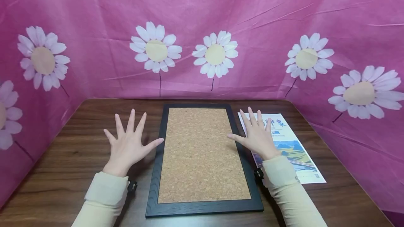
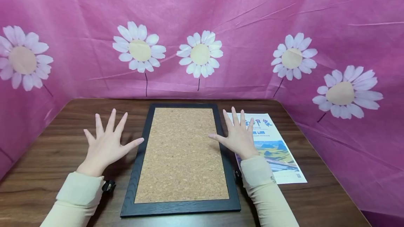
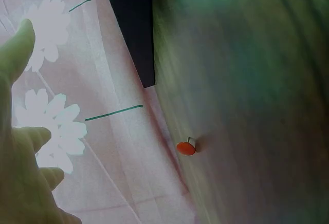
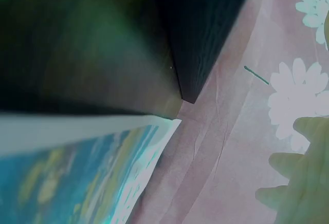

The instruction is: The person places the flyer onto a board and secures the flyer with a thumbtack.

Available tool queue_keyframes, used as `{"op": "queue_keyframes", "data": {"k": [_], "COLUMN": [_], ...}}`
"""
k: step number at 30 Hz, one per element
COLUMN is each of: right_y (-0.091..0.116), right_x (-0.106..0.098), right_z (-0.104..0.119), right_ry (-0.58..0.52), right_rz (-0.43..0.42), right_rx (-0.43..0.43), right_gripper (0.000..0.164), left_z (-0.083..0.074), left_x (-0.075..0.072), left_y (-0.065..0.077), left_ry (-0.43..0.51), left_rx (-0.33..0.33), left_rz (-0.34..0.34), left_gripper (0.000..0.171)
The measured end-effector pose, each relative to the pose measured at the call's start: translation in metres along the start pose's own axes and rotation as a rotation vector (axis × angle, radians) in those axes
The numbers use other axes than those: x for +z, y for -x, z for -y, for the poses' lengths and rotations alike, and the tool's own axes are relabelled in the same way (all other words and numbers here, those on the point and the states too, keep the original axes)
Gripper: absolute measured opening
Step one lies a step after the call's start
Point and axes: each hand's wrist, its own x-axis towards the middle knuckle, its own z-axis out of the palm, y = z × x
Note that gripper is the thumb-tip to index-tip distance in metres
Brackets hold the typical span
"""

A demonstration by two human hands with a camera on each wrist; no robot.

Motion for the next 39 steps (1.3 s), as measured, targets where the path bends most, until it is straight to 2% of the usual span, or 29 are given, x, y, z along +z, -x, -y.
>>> {"op": "queue_keyframes", "data": {"k": [7, 11, 16, 21, 28, 33, 39], "right_y": [-0.001, 0.000, 0.004, 0.006, 0.010, 0.015, 0.018], "right_x": [-0.005, -0.009, -0.019, -0.023, -0.023, -0.026, -0.033], "right_z": [-0.004, -0.007, -0.012, -0.021, -0.037, -0.049, -0.064], "right_ry": [-0.034, -0.112, -0.249, -0.327, -0.464, -0.494, -0.535], "right_rz": [0.026, 0.051, 0.068, 0.084, 0.136, 0.158, 0.162], "right_rx": [0.014, 0.028, 0.051, 0.077, 0.147, 0.191, 0.203], "right_gripper": [0.107, 0.104, 0.099, 0.096, 0.091, 0.088, 0.085], "left_z": [0.000, -0.001, -0.005, -0.009, -0.012, -0.013, -0.013], "left_x": [-0.002, -0.005, -0.009, -0.009, -0.004, 0.000, 0.005], "left_y": [-0.002, -0.003, -0.004, -0.005, -0.004, -0.006, -0.007], "left_ry": [0.017, 0.058, 0.149, 0.295, 0.482, 0.548, 0.600], "left_rx": [-0.005, -0.022, -0.050, -0.079, -0.065, -0.077, -0.112], "left_rz": [0.001, 0.022, 0.080, 0.139, 0.207, 0.239, 0.278], "left_gripper": [0.106, 0.105, 0.103, 0.100, 0.096, 0.093, 0.090]}}
